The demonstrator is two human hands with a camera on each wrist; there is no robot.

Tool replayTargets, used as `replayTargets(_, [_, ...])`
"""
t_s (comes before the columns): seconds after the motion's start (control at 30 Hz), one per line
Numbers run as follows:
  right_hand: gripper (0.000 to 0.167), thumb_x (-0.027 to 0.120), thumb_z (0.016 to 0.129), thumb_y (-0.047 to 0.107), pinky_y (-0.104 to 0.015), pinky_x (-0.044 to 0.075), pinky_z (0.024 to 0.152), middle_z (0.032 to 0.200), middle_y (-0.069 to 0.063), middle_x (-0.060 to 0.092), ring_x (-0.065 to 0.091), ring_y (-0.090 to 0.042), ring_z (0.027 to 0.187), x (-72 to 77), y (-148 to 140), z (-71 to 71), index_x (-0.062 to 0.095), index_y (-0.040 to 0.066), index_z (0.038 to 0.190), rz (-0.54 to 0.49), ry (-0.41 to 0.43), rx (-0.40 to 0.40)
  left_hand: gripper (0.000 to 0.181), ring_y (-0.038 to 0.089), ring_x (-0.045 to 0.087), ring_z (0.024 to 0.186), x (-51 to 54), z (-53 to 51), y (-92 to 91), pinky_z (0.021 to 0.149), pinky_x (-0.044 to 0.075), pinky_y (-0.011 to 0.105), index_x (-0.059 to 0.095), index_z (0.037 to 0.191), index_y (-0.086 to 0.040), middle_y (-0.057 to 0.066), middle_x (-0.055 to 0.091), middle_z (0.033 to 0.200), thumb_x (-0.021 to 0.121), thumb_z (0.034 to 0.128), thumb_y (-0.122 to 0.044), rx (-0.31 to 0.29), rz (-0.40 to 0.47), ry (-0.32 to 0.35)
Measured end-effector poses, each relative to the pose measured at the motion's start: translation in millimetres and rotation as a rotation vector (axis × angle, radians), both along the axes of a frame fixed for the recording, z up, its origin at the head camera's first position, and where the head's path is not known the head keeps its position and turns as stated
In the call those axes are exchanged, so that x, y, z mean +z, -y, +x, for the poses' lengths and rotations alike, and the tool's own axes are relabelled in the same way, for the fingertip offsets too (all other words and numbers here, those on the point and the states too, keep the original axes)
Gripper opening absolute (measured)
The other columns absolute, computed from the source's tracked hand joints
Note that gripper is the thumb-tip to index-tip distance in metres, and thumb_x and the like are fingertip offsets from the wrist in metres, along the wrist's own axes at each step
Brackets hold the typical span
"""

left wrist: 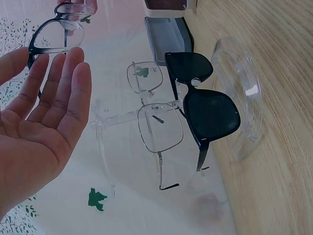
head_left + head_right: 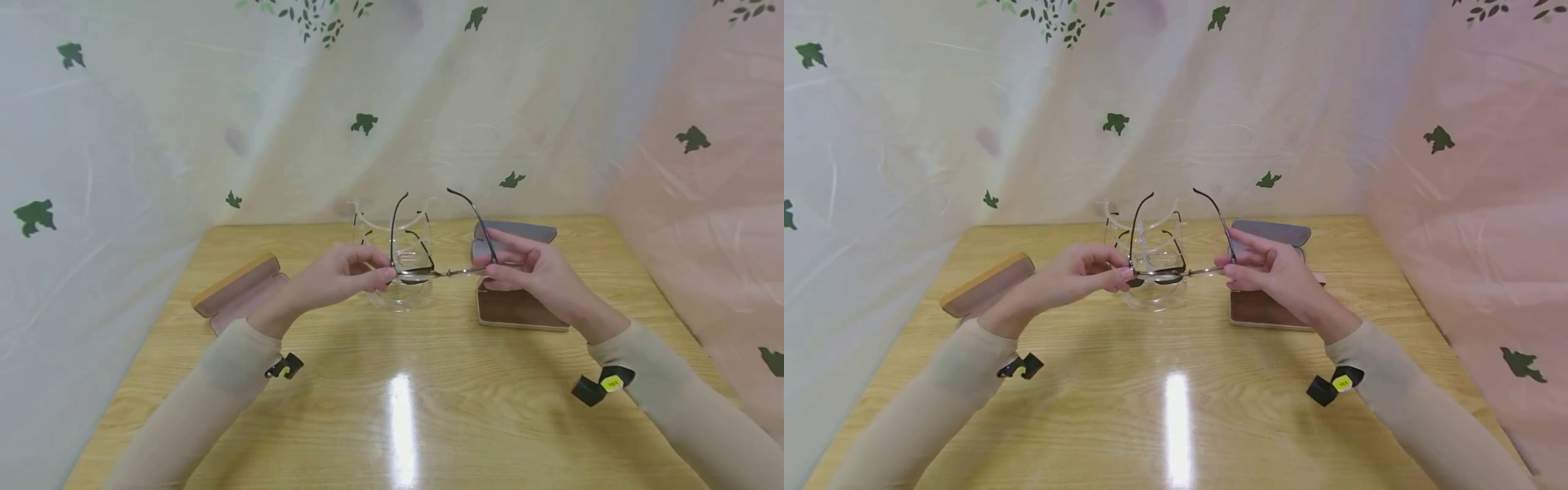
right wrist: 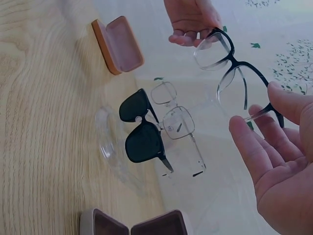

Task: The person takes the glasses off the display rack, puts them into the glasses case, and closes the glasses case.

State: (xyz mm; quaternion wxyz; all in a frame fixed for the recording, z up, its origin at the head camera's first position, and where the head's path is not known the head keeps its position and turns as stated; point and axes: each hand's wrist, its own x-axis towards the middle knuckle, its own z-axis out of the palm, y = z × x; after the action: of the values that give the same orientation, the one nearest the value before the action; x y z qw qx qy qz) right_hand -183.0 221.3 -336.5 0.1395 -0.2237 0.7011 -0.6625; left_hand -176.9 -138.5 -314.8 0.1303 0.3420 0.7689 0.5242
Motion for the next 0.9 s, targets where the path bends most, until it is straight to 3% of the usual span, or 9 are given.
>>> replayTargets(0.17, [0.066, 0.065, 0.098, 0.001, -0.04, 0.057, 0.089, 0.124, -0.012, 0.07, 0.071, -0.021, 0.108, -0.7, 0, 0.8, 0.034, -0.001, 0.156, 0.012, 0.004, 0.002, 0.01, 0.024, 0.07, 0.083, -3.6, -2.1, 0.9, 0.078, 0.06, 0.039, 0.073, 0.105, -0.008, 0.007, 0.071, 0.097, 0.065, 0.1007, -0.013, 0.002, -0.005, -0.003])
replayTargets(0.4, [0.046, 0.065, 0.097, -0.003, -0.037, 0.057, 0.09, 0.123, -0.011, 0.071, 0.072, -0.019, 0.103, -4.0, 1, 0.4, 0.054, -0.004, 0.142, -0.002, -0.006, 0.034, 0.011, 0.024, 0.065, 0.083, -4.4, -0.4, 4.0, 0.075, 0.057, 0.039, 0.073, 0.103, -0.009, 0.006, 0.07, 0.097, 0.064, 0.1003, -0.014, 0.004, -0.011, -0.019])
replayTargets(0.57, [0.04, 0.064, 0.098, -0.002, -0.034, 0.058, 0.089, 0.123, -0.014, 0.071, 0.072, -0.019, 0.104, -8.0, 3, -2.1, 0.058, -0.005, 0.138, 0.032, -0.048, 0.072, 0.011, 0.023, 0.064, 0.082, -5.5, 1.1, 7.5, 0.072, 0.054, 0.042, 0.074, 0.102, -0.011, 0.004, 0.07, 0.094, 0.064, 0.1008, -0.016, 0.024, -0.043, -0.026])
replayTargets(0.7, [0.037, 0.062, 0.099, -0.002, -0.033, 0.058, 0.09, 0.124, -0.012, 0.07, 0.071, -0.02, 0.107, -10.9, 4, -3.6, 0.061, -0.002, 0.137, 0.061, -0.071, 0.122, 0.012, 0.023, 0.066, 0.084, -5.5, 3.0, 10.2, 0.077, 0.056, 0.04, 0.073, 0.103, -0.01, 0.004, 0.07, 0.095, 0.063, 0.1014, -0.016, 0.03, -0.051, -0.004])
replayTargets(0.9, [0.035, 0.058, 0.102, -0.003, -0.039, 0.057, 0.09, 0.123, -0.007, 0.07, 0.07, -0.021, 0.108, -14.2, 7, -5.4, 0.057, -0.009, 0.136, 0.038, -0.063, 0.183, 0.012, 0.024, 0.066, 0.086, -7.3, 2.6, 13.1, 0.077, 0.056, 0.038, 0.073, 0.104, -0.009, 0.005, 0.069, 0.095, 0.063, 0.1016, -0.015, 0.027, -0.052, 0.006])
